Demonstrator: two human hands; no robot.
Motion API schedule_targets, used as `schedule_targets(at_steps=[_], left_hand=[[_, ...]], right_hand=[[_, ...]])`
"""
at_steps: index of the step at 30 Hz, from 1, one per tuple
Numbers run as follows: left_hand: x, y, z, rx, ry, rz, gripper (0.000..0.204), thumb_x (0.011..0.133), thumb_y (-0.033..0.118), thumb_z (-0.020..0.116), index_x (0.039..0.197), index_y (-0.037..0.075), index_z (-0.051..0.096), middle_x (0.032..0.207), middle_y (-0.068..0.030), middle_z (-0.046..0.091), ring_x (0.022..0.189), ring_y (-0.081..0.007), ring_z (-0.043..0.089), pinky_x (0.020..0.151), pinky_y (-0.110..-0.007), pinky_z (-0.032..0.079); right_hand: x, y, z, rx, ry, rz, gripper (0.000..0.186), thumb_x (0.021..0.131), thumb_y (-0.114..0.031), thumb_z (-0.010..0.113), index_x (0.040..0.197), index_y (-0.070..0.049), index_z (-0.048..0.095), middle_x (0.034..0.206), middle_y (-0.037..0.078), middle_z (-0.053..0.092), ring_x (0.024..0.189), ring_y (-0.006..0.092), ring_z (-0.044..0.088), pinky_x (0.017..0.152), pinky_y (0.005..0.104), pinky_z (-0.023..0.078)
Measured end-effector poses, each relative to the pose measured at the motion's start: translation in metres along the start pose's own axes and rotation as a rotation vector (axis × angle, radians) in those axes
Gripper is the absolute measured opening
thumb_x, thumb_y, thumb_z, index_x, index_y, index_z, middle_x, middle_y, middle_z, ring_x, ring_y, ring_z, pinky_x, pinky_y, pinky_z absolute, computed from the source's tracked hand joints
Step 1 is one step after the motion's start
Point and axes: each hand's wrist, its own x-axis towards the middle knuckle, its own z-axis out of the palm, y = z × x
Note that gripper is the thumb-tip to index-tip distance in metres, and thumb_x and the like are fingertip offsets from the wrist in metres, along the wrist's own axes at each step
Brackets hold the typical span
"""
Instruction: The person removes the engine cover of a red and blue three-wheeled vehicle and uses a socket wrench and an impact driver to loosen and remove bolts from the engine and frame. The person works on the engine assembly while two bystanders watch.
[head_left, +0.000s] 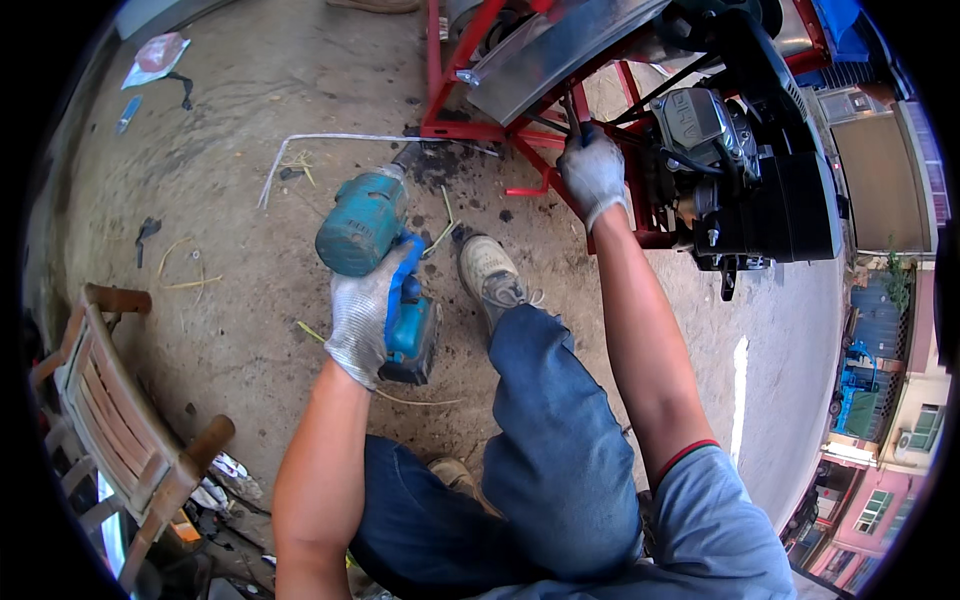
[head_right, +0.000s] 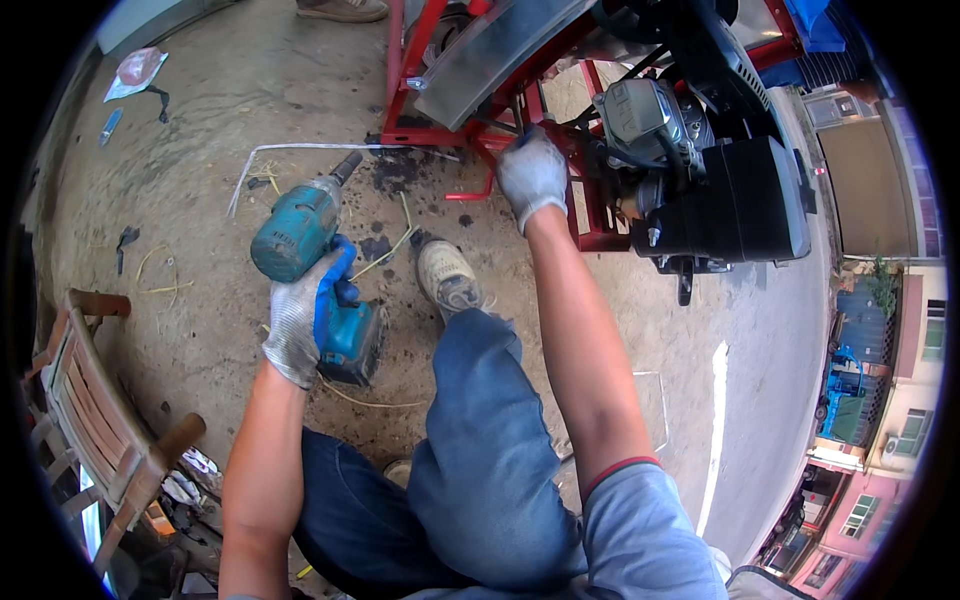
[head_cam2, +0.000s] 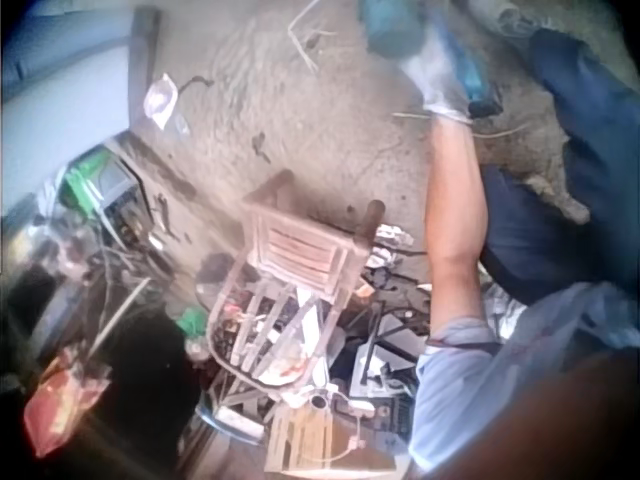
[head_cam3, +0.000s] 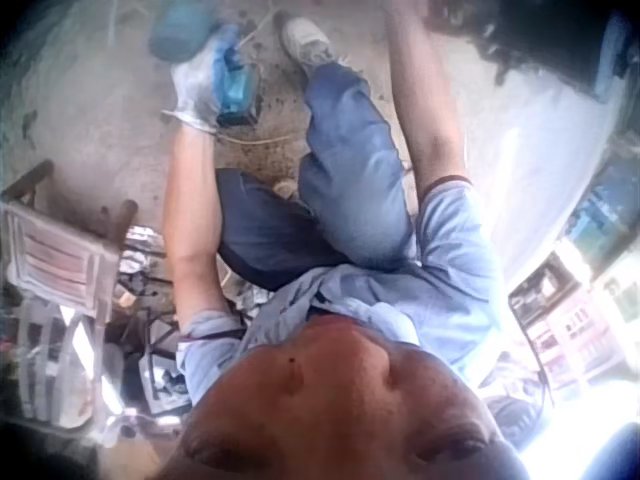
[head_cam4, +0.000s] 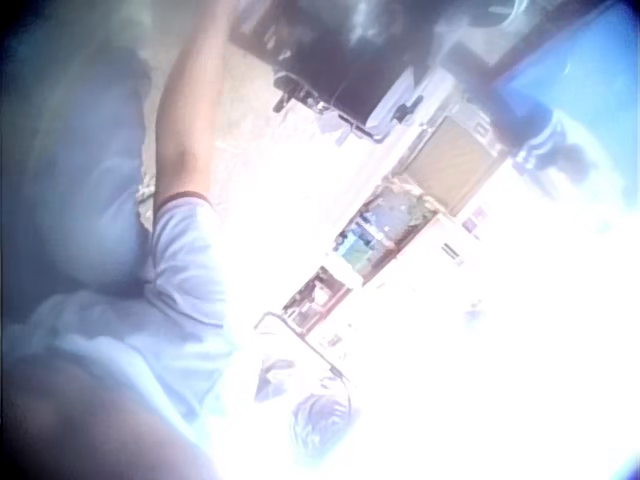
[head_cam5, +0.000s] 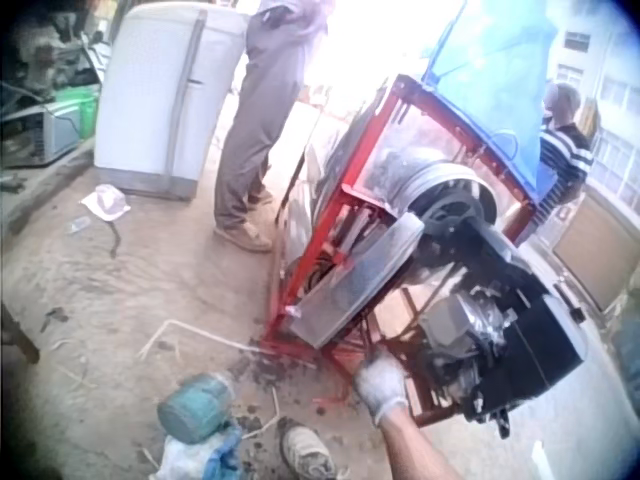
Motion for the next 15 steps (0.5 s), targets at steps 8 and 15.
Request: schedule_targets(at_steps=[8,15], left_hand=[[-0.001,-0.001,-0.013,0.006,0.056,0.027,0.024,0.083,0.013,0.072,0.103,0.003,0.063,0.081,-0.0042,0.063,0.058,-0.0115,0.057,0.051,-0.025,0.048],[0.006,0.006,-0.01,-0.04,0.061,0.0,0.023,0.082,0.013,0.073,0.101,0.004,0.064,0.082,-0.0039,0.063,0.059,-0.0109,0.056,0.053,-0.025,0.049]], right_hand=[[0.057,-0.01,0.008,-0.255,-0.114,0.038,0.035,0.083,-0.021,0.051,0.109,0.0,0.061,0.11,0.026,0.063,0.105,0.0403,0.06,0.09,0.0449,0.048],[0.057,-0.014,0.003,-0.357,-0.187,0.012,0.033,0.082,-0.022,0.053,0.104,-0.001,0.065,0.111,0.025,0.063,0.105,0.0391,0.06,0.09,0.0444,0.048]])
